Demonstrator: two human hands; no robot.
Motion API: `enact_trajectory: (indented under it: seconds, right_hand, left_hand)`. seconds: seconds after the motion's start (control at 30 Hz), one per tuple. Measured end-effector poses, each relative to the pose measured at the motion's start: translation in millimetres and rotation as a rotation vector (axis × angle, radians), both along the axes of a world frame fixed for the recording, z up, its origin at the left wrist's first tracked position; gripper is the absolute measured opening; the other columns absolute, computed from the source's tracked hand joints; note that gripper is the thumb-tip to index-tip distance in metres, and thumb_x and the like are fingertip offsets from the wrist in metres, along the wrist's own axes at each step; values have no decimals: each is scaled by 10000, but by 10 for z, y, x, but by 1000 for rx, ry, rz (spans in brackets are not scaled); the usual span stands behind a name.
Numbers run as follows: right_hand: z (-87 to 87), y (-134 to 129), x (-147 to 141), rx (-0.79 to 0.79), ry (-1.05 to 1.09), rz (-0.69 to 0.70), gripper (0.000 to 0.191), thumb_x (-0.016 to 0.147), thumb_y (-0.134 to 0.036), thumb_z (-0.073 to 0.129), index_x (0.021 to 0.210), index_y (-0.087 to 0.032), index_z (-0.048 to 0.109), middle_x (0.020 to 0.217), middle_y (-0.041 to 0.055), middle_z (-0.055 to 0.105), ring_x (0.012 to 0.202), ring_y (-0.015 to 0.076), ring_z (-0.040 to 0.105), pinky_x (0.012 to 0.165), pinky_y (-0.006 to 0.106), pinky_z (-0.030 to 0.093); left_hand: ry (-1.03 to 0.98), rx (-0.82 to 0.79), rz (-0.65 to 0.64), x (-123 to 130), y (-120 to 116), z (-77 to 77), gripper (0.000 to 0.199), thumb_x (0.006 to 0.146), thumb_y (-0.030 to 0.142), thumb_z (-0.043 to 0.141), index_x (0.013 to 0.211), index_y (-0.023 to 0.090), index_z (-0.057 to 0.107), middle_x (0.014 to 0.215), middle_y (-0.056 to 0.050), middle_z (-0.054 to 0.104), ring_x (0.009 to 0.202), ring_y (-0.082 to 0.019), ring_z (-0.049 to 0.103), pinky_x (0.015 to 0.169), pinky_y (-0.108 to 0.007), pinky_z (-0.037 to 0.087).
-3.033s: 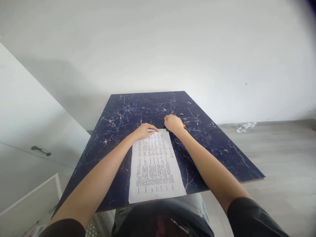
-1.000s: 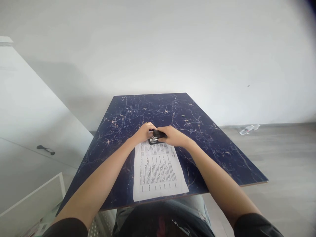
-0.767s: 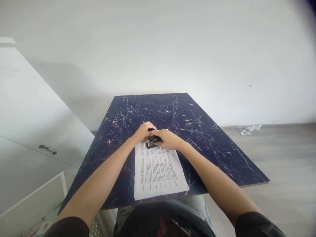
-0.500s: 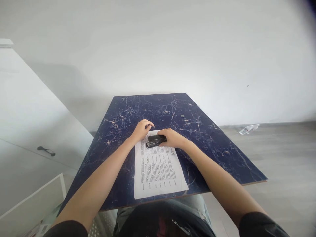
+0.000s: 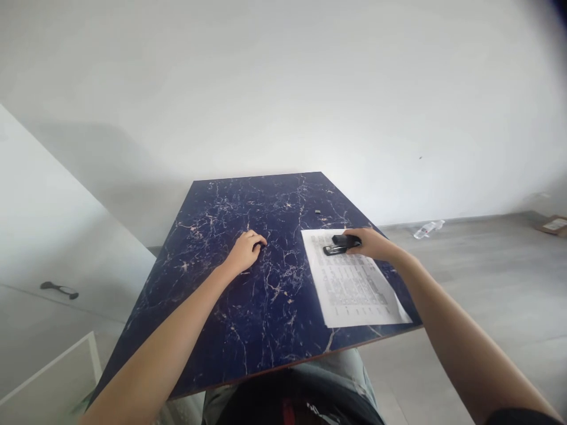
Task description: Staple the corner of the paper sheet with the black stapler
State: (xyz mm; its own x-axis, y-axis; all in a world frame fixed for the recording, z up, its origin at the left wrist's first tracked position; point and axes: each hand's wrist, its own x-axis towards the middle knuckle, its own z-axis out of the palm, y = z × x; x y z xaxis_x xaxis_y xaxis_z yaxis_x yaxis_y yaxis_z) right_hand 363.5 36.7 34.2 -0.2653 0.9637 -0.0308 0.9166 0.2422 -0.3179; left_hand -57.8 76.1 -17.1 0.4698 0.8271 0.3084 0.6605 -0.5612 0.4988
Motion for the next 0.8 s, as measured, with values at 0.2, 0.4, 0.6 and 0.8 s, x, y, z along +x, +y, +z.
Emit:
enact_trajectory:
  seconds: [0.2,0.4,0.6,0.8]
  right_hand:
    - [-35,-7,412,-58,76,-22,353,784,-304,725,1129,-233,700,1033,103,744,909,283,689,762,382,506]
    - [244,-88,-126,312,215,-84,349,896,-453,651,1163,-228,667,1176,139,680,1071,276,634,869,400,513]
    - [-115,-335,-1622,255,125,346,247,978,-310,507,790,-211,634,798,42,654,718,169,586,704,304,445]
    - [-465,-391,-1986,395,56,422,244,958,-279,526,744,-189,602,790,28,641,737,152,574,664,272,371]
  left_hand:
    - [5,18,11,30,3,-16,284,912,128,478,1001,237,725,1056,-61,645,1032,-245,574,1011,-438,456]
    - [45,52,19,50,-64,34,273,934,132,454,982,227,705,1037,-65,635,1003,-241,571,999,-439,449]
    - [128,73,-253,185,-243,128,331,860,2,387,925,212,634,1009,-61,617,989,-220,541,943,-371,457]
    - [167,118,-236,208,-260,90,276,881,9,400,933,195,598,986,-56,585,950,-208,525,888,-344,459]
